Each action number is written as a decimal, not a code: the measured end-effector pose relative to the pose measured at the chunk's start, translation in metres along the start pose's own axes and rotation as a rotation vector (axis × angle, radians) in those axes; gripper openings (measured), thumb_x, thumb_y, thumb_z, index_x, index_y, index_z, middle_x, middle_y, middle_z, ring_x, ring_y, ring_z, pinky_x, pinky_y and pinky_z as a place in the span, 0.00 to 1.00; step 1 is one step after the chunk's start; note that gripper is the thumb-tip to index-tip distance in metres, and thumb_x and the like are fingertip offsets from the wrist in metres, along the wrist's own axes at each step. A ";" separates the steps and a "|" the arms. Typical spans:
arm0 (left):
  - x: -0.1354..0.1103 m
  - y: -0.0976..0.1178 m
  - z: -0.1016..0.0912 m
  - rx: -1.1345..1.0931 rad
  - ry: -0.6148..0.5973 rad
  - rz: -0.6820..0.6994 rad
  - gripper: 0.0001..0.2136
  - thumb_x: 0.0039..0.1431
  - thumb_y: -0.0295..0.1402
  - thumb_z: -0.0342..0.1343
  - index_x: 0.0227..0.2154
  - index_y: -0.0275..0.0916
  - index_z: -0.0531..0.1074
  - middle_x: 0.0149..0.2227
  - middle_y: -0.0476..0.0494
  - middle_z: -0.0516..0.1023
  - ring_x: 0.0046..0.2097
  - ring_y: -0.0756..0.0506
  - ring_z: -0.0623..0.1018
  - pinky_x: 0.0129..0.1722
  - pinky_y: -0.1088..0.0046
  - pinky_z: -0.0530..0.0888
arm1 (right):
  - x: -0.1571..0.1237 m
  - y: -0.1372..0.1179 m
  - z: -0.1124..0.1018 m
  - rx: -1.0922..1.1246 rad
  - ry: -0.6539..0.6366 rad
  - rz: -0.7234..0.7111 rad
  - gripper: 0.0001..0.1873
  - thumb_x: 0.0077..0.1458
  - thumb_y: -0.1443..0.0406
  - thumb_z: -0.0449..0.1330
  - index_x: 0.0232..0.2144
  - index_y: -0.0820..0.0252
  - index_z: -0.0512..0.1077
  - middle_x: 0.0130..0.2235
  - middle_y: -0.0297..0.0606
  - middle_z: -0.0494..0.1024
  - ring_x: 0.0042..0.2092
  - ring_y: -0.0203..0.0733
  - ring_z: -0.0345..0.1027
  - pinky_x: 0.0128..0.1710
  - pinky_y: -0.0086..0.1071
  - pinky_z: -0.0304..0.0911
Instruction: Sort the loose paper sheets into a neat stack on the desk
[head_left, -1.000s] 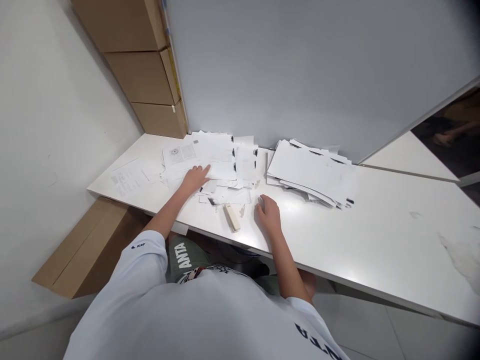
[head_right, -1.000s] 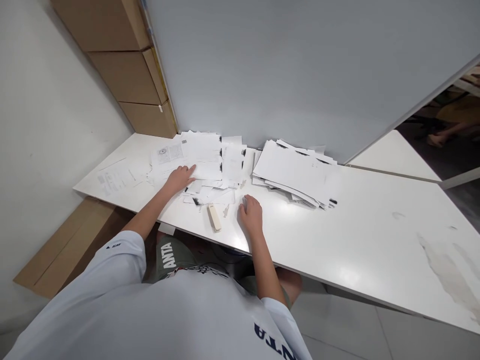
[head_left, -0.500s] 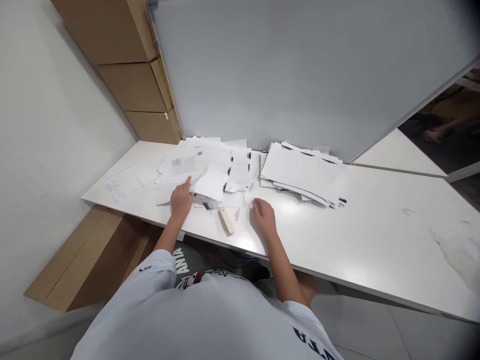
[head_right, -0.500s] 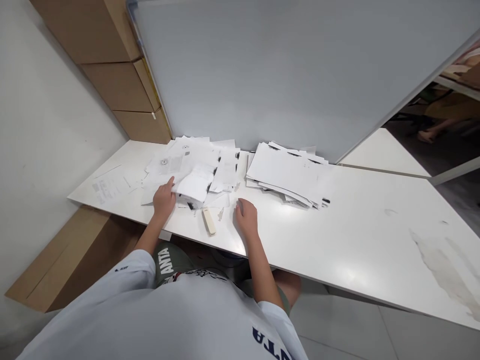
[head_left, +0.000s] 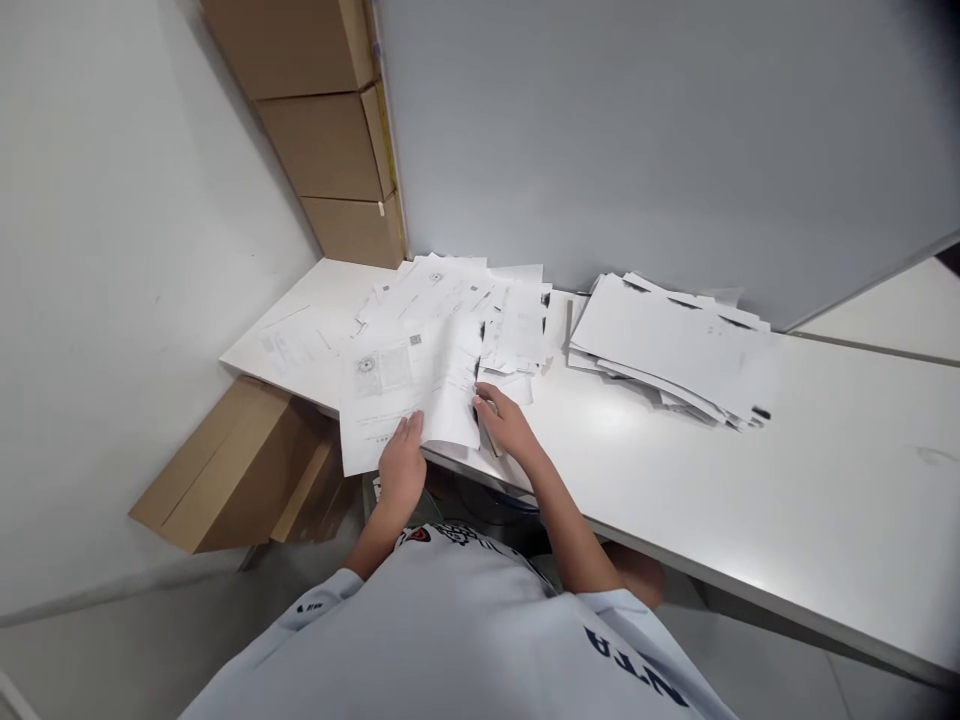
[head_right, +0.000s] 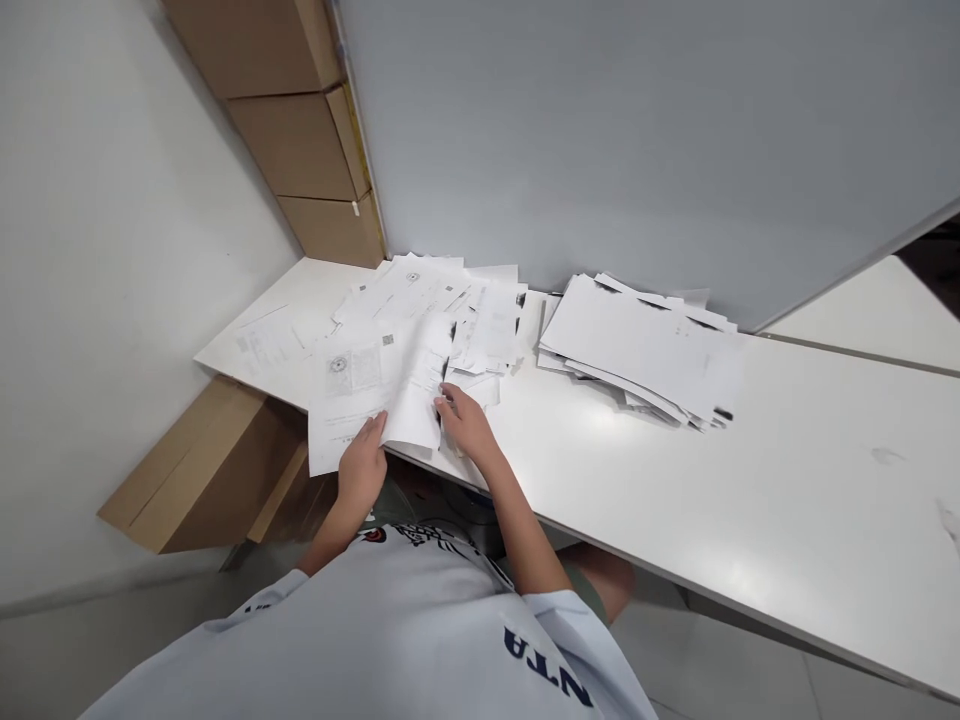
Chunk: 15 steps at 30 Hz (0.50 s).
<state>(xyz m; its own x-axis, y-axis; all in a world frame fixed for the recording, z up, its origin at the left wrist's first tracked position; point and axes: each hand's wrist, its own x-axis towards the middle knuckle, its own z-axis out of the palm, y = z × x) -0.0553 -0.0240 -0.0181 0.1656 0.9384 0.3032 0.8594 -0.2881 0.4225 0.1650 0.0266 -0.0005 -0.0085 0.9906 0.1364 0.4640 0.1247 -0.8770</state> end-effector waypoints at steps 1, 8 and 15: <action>-0.001 -0.002 0.000 -0.006 -0.021 0.037 0.34 0.60 0.19 0.39 0.69 0.46 0.49 0.63 0.43 0.68 0.64 0.37 0.67 0.59 0.52 0.72 | 0.002 -0.003 0.005 0.042 0.003 0.022 0.24 0.59 0.52 0.51 0.53 0.55 0.70 0.53 0.43 0.75 0.51 0.49 0.69 0.53 0.45 0.63; -0.010 -0.014 0.001 -0.018 -0.228 0.339 0.34 0.60 0.17 0.38 0.69 0.40 0.45 0.69 0.39 0.54 0.70 0.42 0.53 0.67 0.56 0.60 | 0.011 0.000 0.001 0.268 0.178 0.165 0.22 0.49 0.56 0.57 0.46 0.57 0.72 0.46 0.42 0.75 0.39 0.43 0.67 0.42 0.39 0.66; -0.013 -0.027 -0.010 -0.180 -0.330 0.435 0.33 0.61 0.17 0.36 0.68 0.44 0.47 0.69 0.46 0.55 0.70 0.46 0.54 0.68 0.59 0.60 | 0.011 0.007 -0.010 0.128 0.107 0.243 0.20 0.47 0.58 0.58 0.43 0.56 0.74 0.38 0.38 0.76 0.31 0.39 0.62 0.36 0.37 0.64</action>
<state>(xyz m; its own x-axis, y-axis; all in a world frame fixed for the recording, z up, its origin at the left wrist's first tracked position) -0.0853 -0.0308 -0.0250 0.6526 0.7276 0.2112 0.5871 -0.6619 0.4660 0.1769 0.0380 -0.0001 0.1861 0.9816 -0.0425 0.3253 -0.1024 -0.9401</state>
